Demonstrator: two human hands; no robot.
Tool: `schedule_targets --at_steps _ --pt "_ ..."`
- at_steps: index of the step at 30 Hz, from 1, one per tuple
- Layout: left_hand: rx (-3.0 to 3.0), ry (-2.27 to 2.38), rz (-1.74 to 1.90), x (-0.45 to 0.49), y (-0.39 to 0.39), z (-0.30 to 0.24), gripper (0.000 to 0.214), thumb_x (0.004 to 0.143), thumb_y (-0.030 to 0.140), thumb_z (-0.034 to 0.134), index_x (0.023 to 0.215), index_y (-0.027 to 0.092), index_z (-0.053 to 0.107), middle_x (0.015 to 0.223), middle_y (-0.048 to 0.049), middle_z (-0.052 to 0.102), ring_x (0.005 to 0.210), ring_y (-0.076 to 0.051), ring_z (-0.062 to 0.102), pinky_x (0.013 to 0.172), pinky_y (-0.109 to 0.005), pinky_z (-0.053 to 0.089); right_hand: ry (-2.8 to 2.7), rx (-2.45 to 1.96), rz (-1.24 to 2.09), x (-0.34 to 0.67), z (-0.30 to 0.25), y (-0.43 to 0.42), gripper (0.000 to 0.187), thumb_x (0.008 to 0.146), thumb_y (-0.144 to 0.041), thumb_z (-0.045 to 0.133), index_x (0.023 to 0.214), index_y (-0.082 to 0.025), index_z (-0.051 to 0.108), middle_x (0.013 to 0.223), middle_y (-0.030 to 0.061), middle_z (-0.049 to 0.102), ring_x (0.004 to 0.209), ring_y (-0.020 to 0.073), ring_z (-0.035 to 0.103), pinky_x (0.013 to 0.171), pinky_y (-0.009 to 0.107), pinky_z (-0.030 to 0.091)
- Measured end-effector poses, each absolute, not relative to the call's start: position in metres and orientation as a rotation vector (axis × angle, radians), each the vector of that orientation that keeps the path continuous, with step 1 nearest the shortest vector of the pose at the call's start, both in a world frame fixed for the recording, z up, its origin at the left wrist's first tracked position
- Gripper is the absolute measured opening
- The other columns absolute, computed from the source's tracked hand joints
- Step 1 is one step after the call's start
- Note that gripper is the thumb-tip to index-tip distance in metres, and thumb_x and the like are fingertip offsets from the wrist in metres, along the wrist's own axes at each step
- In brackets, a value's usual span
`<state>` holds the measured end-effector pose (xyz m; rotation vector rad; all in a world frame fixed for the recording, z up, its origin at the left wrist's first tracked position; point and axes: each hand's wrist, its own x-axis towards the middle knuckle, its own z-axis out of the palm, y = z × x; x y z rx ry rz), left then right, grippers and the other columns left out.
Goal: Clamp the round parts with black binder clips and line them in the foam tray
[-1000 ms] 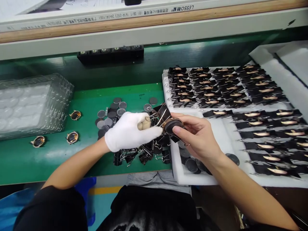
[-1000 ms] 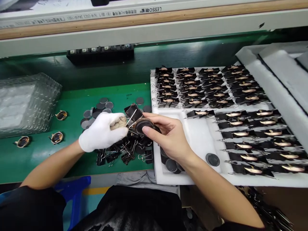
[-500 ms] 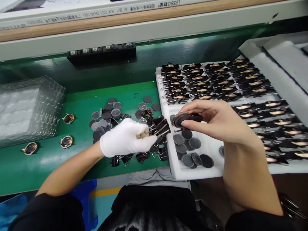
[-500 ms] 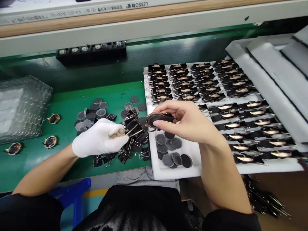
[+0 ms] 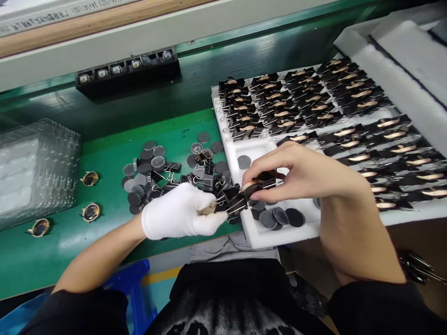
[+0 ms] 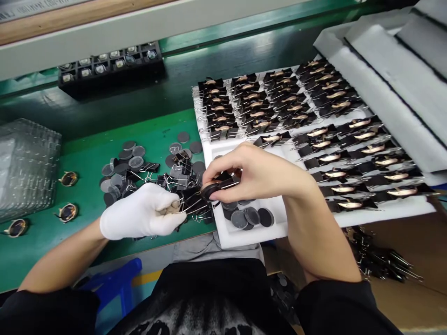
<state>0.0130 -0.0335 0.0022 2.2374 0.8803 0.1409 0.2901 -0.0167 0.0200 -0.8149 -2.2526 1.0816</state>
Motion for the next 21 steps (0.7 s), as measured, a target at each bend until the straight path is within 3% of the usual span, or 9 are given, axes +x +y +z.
schedule_targets --at_steps 6,9,11,14,15,18,21 --pt "2.233 0.953 0.140 0.013 -0.034 0.004 0.046 0.090 0.044 0.062 0.059 0.019 0.039 0.049 0.0085 0.036 0.048 -0.006 0.029 0.047 -0.022 0.025 -2.255 -0.790 1.059 0.288 0.016 -0.015 0.013 0.083 -0.024 0.079 0.095 -0.029 0.082 0.085 -0.0065 0.080 0.070 0.0124 0.070 0.065 0.025 0.052" --pt "2.212 0.974 0.133 0.011 -0.033 0.013 0.037 0.091 0.047 0.064 0.068 0.019 0.053 0.054 0.0075 0.049 0.051 -0.007 0.040 0.053 -0.022 0.034 -2.226 -0.761 0.984 0.289 0.016 -0.017 0.014 0.083 -0.023 0.079 0.095 -0.029 0.082 0.085 -0.0060 0.079 0.069 0.0125 0.070 0.064 0.026 0.052" --pt "2.087 0.957 0.176 0.011 -0.031 0.020 0.033 0.099 0.047 0.052 0.085 0.019 0.063 0.067 0.0033 0.064 0.058 -0.010 0.054 0.061 -0.024 0.043 -2.208 -0.702 0.835 0.288 0.019 -0.021 0.012 0.088 -0.024 0.077 0.097 -0.030 0.082 0.088 -0.0045 0.080 0.072 0.0141 0.072 0.066 0.028 0.053" --pt "1.712 0.951 0.217 0.018 -0.029 0.027 0.057 0.107 0.052 0.025 0.087 0.017 0.066 0.073 -0.0043 0.072 0.059 -0.013 0.062 0.058 -0.027 0.046 -2.226 -0.682 0.471 0.284 0.023 -0.030 0.012 0.095 -0.027 0.071 0.095 -0.033 0.081 0.098 -0.0025 0.082 0.087 0.0186 0.076 0.072 0.032 0.054" --pt "1.606 0.945 0.200 0.021 -0.028 0.028 0.062 0.107 0.057 0.026 0.082 0.017 0.066 0.068 -0.0050 0.071 0.055 -0.014 0.061 0.054 -0.027 0.044 -2.239 -0.687 0.350 0.284 0.024 -0.035 0.014 0.097 -0.026 0.070 0.094 -0.034 0.081 0.102 -0.0024 0.082 0.093 0.0200 0.076 0.074 0.034 0.053" --pt "1.525 0.955 0.160 0.033 -0.026 0.031 0.055 0.100 0.065 0.049 0.074 0.017 0.062 0.059 -0.0020 0.067 0.052 -0.012 0.057 0.053 -0.025 0.041 -2.227 -0.770 -0.021 0.293 0.020 -0.054 0.020 0.099 -0.019 0.067 0.109 -0.034 0.077 0.122 -0.0003 0.078 0.119 0.0246 0.071 0.090 0.040 0.054" --pt "1.616 1.041 0.176 0.045 -0.024 0.035 0.048 0.097 0.064 0.056 0.079 0.019 0.059 0.069 -0.0001 0.071 0.062 -0.012 0.063 0.061 -0.024 0.046 -2.109 -1.023 -0.386 0.320 0.004 -0.082 0.041 0.094 -0.017 0.075 0.133 -0.025 0.064 0.140 0.0121 0.068 0.131 0.0316 0.064 0.101 0.048 0.051"
